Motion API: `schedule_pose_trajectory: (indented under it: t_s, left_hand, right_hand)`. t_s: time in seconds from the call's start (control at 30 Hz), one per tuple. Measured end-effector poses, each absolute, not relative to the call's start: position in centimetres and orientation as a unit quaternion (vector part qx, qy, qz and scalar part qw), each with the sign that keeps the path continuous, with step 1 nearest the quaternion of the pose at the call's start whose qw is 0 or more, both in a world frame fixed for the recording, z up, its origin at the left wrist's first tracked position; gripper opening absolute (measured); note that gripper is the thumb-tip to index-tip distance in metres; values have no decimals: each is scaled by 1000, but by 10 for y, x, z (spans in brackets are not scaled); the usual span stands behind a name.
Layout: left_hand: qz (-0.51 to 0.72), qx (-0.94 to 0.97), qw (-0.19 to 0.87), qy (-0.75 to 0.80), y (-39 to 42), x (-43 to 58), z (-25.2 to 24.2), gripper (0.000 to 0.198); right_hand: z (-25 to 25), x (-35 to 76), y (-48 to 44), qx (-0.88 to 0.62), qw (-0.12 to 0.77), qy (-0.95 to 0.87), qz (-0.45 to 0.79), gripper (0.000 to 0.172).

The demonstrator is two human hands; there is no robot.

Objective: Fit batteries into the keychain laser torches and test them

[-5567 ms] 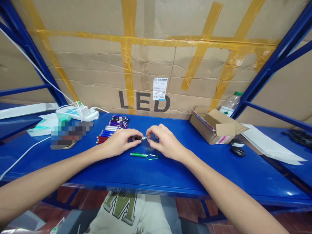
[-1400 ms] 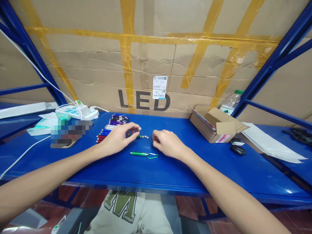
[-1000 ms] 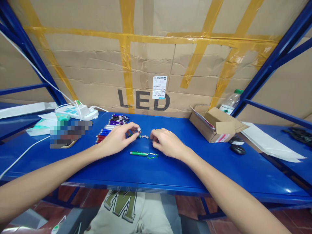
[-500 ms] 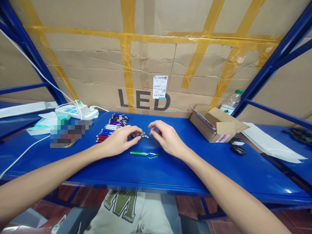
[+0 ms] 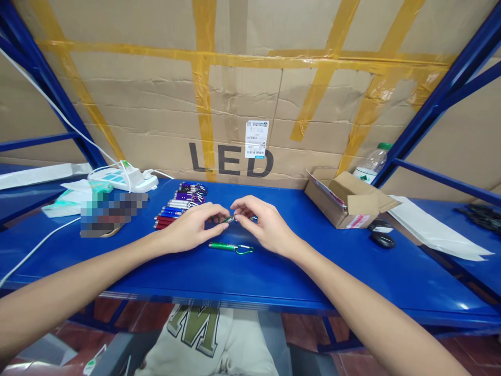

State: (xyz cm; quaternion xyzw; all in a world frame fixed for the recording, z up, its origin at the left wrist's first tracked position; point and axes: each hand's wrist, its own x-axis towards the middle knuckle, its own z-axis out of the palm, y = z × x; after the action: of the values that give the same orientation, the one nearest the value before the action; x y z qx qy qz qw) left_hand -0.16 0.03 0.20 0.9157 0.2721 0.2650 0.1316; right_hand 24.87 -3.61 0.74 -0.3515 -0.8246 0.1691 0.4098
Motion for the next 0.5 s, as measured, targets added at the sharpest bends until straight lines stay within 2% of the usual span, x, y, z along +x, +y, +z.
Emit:
schedule_pose_trajectory:
  t_s: [0.5]
  left_hand:
    - [289, 911, 136, 260, 2, -2, 2, 19]
  right_hand:
    - [7, 251, -34, -365, 369, -843, 142, 16]
